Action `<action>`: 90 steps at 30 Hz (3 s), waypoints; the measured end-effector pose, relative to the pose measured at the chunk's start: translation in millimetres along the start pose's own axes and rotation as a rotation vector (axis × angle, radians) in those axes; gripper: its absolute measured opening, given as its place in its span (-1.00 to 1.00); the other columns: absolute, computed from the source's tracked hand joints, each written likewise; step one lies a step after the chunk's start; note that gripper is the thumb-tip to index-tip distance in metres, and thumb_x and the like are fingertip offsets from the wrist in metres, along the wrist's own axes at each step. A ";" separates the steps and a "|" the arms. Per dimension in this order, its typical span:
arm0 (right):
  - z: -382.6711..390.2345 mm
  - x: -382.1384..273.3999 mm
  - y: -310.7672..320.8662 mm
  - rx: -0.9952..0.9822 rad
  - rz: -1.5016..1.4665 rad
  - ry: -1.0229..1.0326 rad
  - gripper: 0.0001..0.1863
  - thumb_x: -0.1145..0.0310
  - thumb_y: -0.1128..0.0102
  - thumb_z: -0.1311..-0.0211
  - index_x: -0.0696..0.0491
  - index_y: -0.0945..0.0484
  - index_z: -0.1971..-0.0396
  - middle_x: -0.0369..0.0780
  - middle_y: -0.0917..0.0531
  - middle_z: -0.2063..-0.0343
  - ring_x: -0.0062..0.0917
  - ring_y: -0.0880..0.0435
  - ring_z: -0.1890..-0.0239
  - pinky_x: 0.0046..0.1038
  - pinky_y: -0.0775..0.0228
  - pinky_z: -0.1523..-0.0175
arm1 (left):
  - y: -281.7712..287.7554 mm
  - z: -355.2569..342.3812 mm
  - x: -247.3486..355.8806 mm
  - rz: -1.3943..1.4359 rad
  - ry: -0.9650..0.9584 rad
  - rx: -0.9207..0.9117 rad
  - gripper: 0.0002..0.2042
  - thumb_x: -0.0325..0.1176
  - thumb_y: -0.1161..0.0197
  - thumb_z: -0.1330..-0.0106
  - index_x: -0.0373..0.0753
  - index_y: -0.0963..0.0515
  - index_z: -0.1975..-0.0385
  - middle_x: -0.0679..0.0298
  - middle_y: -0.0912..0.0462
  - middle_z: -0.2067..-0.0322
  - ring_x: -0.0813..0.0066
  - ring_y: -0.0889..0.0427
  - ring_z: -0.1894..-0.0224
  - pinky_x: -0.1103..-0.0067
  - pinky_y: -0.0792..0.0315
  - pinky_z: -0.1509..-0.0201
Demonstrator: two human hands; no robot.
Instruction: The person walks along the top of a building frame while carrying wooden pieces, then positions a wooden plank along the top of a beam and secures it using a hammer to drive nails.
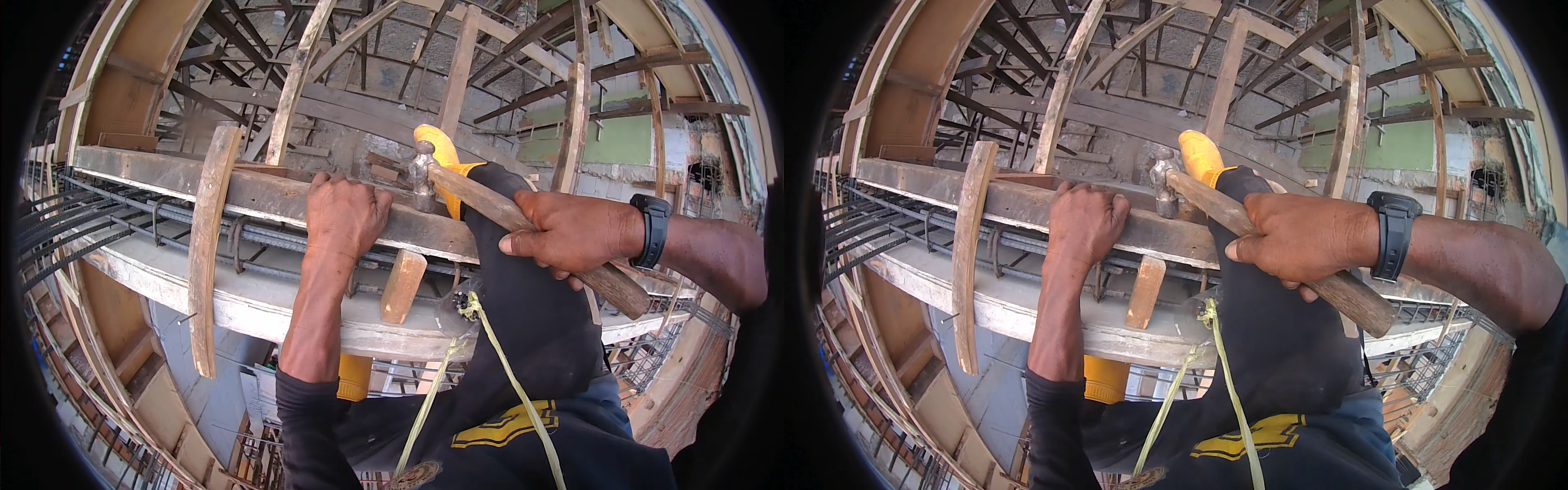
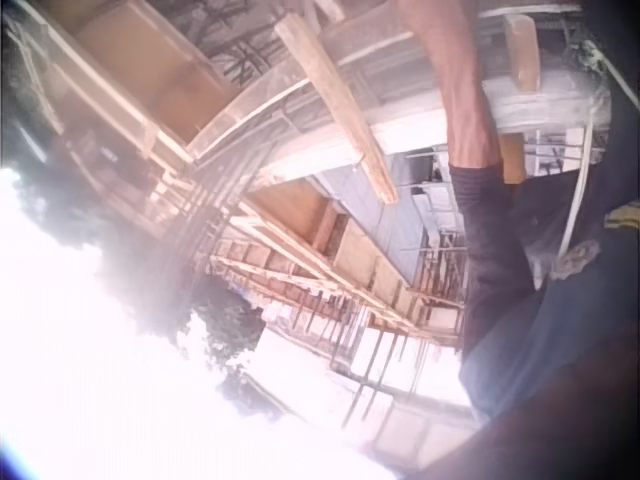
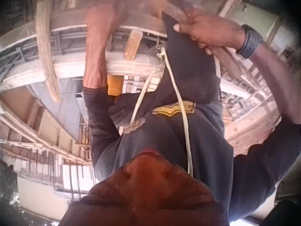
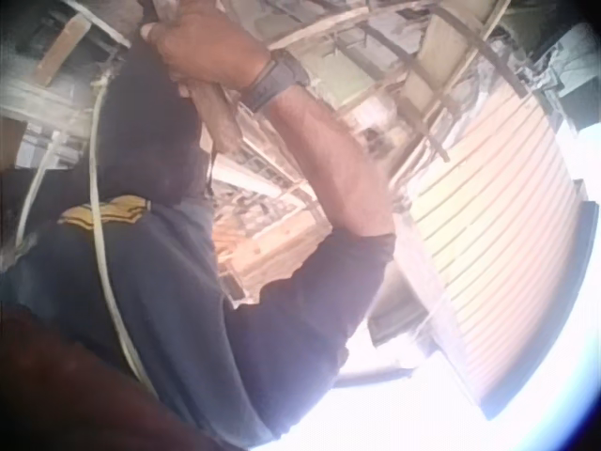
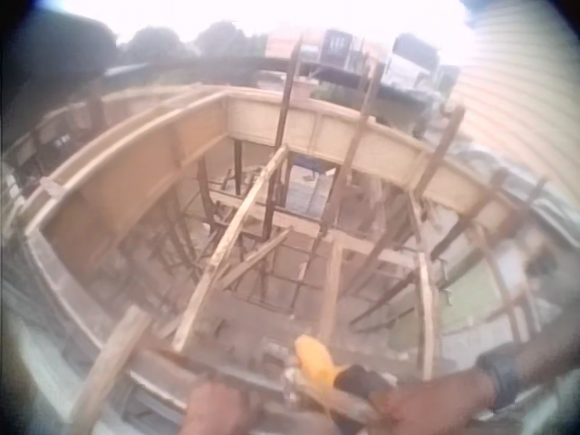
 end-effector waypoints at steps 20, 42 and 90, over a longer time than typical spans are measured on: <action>52.4 22.0 -72.4 0.083 0.109 0.163 -0.53 0.04 -0.02 -0.50 0.25 -0.33 0.21 0.13 -0.58 0.56 0.10 -0.66 0.38 0.00 -0.46 0.23 | 2.3 1.3 -3.9 -0.014 0.051 -0.039 -0.60 -0.14 -0.09 -0.29 -0.25 -0.71 0.65 0.02 -0.70 0.57 0.15 -0.69 0.40 0.31 -0.42 -0.04; -8.2 6.2 -18.0 -0.099 -0.393 0.021 -0.53 0.07 0.03 -0.53 0.27 -0.28 0.07 -0.25 -0.45 0.51 -0.61 -0.53 0.63 -0.46 -0.57 0.58 | 6.0 5.0 -2.2 0.018 0.044 -0.075 -0.66 -0.24 -0.07 -0.34 -0.26 -0.67 0.57 0.13 -0.73 0.44 0.15 -0.68 0.27 0.28 -0.40 0.00; -5.5 -162.3 -35.1 0.464 0.402 1.087 -0.61 0.29 -0.34 -0.26 0.18 -0.47 0.04 -0.02 -0.66 0.42 -0.14 -0.72 0.40 -0.28 -0.47 0.30 | 18.5 36.0 -1.0 0.206 0.073 0.080 -0.74 -0.16 -0.17 -0.38 -0.22 -0.59 0.17 0.16 -0.58 0.10 0.27 -0.45 -0.13 0.33 -0.27 -0.33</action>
Point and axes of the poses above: each hand's wrist, its own z-axis away from the middle knuckle, its own y-axis out of the back of the hand, x = y × z, the point moved 5 cm from there along -z, towards the middle knuckle
